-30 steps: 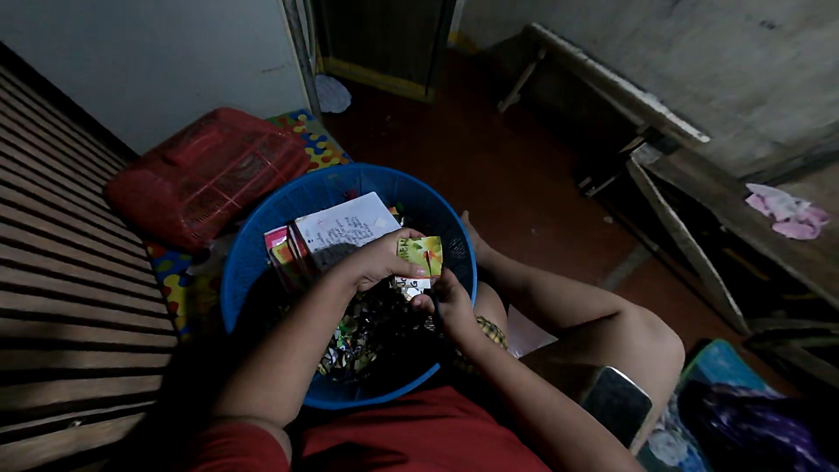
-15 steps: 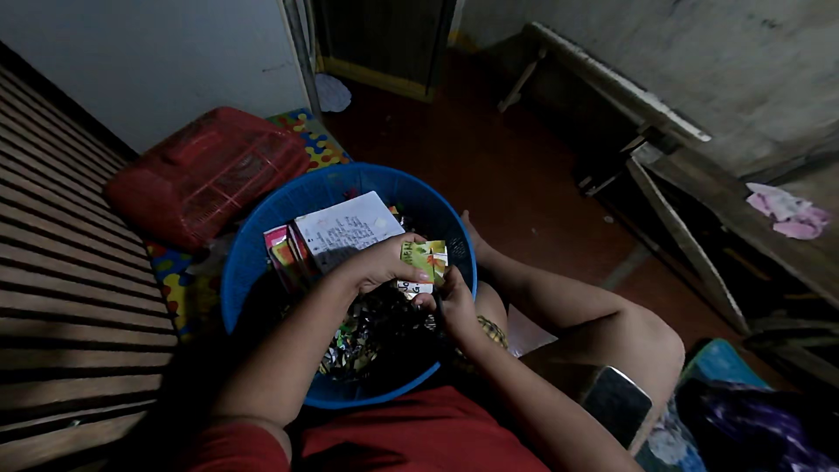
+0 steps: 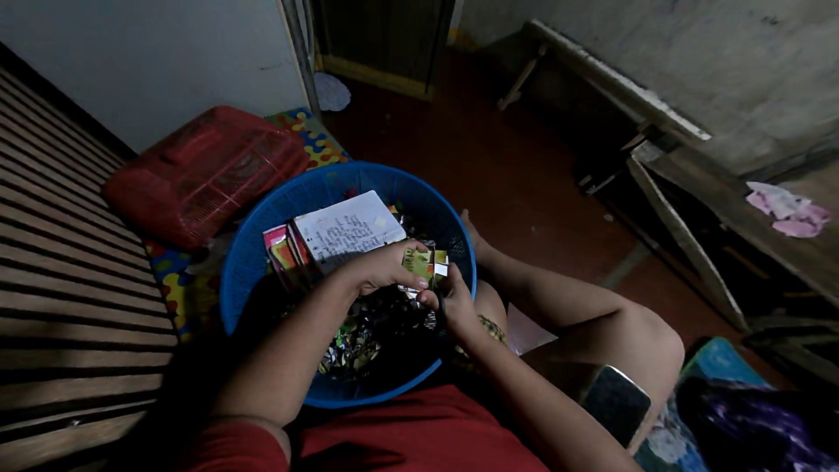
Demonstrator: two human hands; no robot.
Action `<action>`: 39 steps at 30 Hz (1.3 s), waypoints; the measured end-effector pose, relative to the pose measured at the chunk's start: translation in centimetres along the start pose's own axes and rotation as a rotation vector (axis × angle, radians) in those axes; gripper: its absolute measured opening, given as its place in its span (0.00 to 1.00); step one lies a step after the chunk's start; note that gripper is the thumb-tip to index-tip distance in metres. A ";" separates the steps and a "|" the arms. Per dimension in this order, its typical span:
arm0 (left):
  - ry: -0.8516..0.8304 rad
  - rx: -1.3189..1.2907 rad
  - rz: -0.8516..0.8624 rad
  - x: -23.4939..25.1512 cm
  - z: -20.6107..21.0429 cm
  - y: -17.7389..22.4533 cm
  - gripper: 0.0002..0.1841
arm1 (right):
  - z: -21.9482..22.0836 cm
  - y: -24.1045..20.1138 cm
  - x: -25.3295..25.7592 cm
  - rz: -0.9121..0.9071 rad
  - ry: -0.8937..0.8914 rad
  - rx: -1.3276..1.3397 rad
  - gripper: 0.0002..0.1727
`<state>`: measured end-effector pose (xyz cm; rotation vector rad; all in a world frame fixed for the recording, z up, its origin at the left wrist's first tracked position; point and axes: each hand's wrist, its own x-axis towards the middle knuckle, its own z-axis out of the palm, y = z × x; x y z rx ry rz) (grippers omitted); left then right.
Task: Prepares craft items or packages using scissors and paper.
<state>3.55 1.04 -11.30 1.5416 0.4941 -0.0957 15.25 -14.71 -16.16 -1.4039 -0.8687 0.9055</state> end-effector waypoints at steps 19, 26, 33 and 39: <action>-0.012 0.058 -0.034 0.2 0.1 0.0 0.33 | -0.1 0.2 0.1 0.015 -0.022 0.023 0.42; 0.112 -0.011 0.034 0.1 -0.5 0.0 0.31 | -0.2 0.6 0.5 0.005 -0.056 0.061 0.49; 0.137 -0.057 0.076 0.1 -0.3 0.2 0.29 | 0.0 0.2 0.3 -0.067 0.074 0.173 0.29; 0.082 -0.027 0.094 -0.2 -0.3 0.4 0.27 | -0.1 0.4 0.4 -0.114 0.104 0.276 0.26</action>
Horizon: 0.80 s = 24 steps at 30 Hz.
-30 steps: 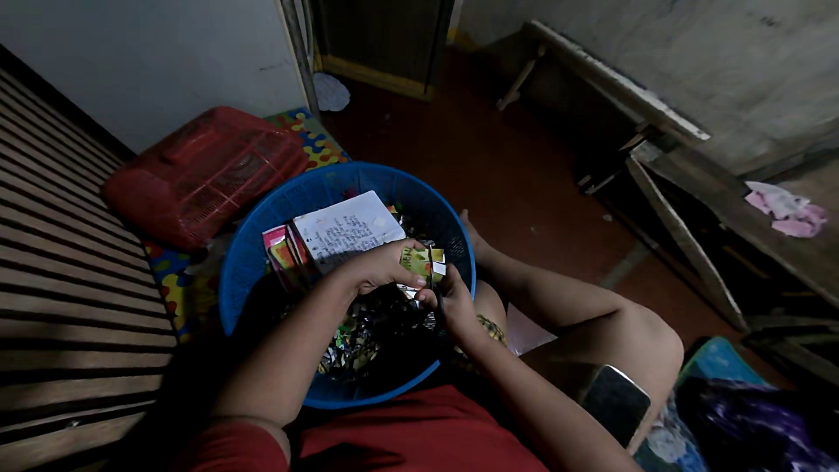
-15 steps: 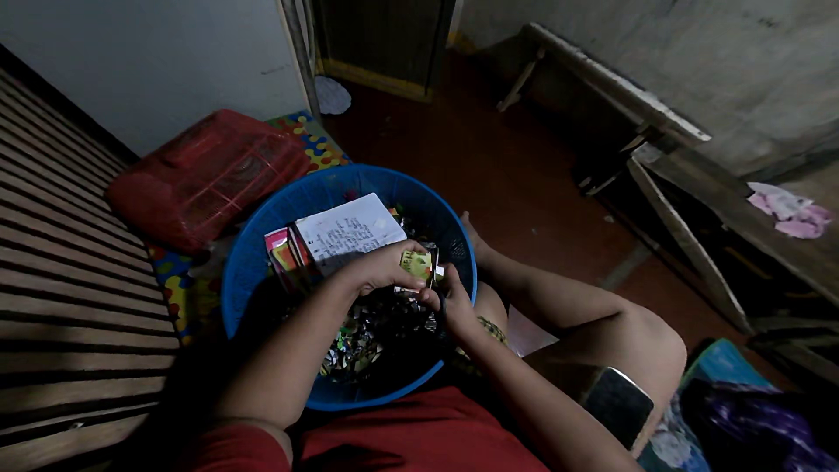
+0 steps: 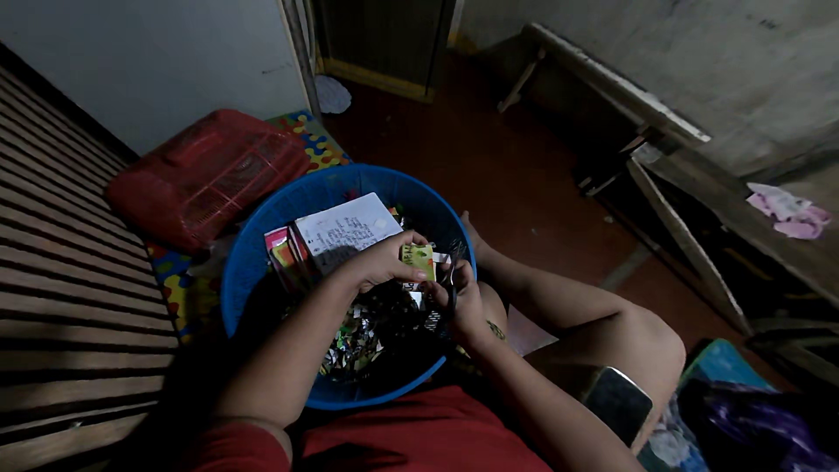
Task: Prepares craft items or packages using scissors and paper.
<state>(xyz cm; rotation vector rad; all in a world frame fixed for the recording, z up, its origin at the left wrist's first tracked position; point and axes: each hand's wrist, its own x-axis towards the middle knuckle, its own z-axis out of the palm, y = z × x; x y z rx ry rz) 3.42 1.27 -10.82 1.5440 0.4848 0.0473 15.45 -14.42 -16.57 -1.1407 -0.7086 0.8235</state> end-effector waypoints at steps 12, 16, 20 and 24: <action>0.125 -0.183 0.094 -1.3 -1.1 1.0 0.31 | -0.1 -0.2 -0.1 0.095 -0.214 -0.286 0.37; 0.027 -0.118 0.055 -0.9 -1.3 0.3 0.30 | -0.1 0.0 -0.1 0.097 -0.260 -0.286 0.44; -0.066 -0.057 0.018 -0.6 -0.8 0.0 0.29 | -0.2 0.1 -0.1 0.097 -0.232 -0.251 0.47; -0.097 -0.004 -0.003 -0.6 -0.6 0.2 0.30 | -0.2 0.0 -0.2 0.094 -0.208 -0.236 0.45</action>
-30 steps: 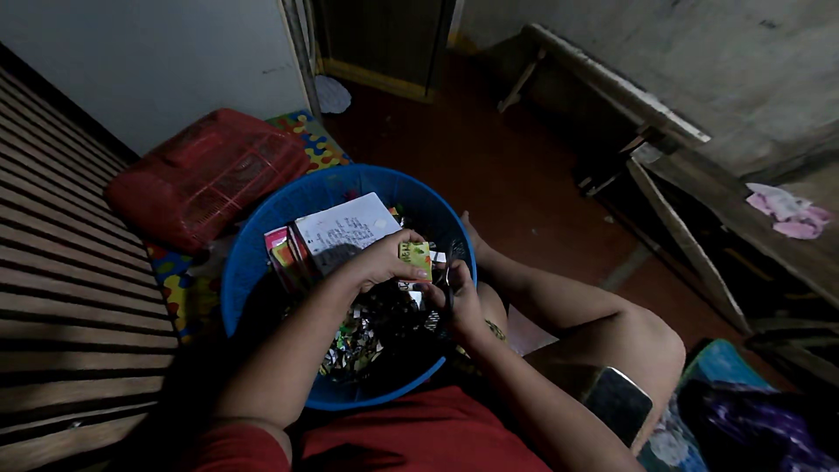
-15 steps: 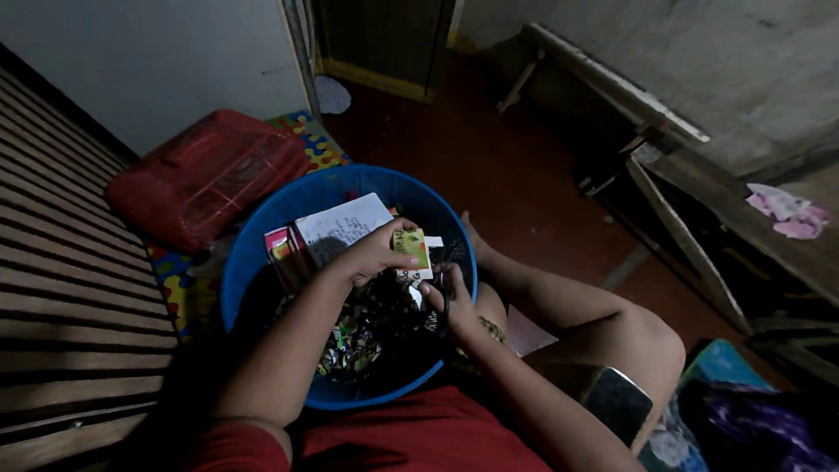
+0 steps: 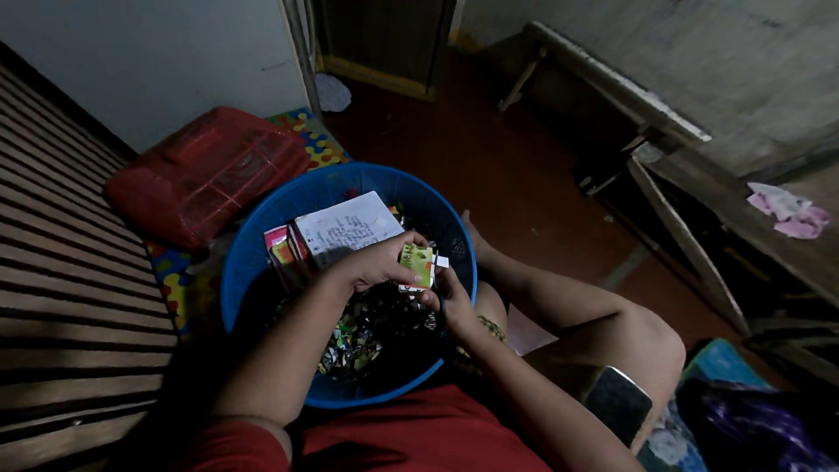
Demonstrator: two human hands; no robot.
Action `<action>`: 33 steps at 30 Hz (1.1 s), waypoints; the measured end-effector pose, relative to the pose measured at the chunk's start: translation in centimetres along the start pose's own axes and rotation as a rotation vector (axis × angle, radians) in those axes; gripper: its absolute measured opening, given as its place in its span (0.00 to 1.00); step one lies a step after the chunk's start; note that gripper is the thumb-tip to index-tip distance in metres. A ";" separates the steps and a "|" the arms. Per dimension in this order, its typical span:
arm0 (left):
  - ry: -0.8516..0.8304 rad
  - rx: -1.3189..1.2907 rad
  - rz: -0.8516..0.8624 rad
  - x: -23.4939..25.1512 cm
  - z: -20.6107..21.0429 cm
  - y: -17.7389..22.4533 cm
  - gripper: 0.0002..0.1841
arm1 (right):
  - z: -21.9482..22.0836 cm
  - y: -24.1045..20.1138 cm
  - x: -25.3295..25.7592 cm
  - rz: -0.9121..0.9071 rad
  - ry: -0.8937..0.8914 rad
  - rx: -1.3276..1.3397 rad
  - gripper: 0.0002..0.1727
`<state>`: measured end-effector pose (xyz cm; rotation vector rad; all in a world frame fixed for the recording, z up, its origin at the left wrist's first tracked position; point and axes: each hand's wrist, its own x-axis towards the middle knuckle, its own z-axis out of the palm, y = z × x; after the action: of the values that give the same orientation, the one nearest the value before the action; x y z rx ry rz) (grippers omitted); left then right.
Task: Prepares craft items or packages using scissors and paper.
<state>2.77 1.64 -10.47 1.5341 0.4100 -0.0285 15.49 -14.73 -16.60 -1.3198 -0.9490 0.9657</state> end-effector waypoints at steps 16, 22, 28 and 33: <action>0.129 -0.053 0.013 -0.1 -0.2 0.2 0.30 | 0.1 0.1 0.0 0.046 0.050 0.044 0.33; 0.297 -0.179 0.155 -0.5 -0.1 0.5 0.32 | -0.2 0.0 -0.1 0.046 -0.077 -0.091 0.45; 0.314 -0.197 0.162 -0.7 0.1 1.2 0.33 | 0.0 0.2 -0.1 -0.024 -0.134 -0.080 0.48; 0.266 -0.128 0.153 -0.3 0.0 0.7 0.27 | -0.1 0.2 0.0 -0.038 -0.131 -0.072 0.48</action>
<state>2.73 1.60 -9.73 1.4421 0.4943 0.3191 15.52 -14.77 -16.84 -1.3059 -1.1144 1.0060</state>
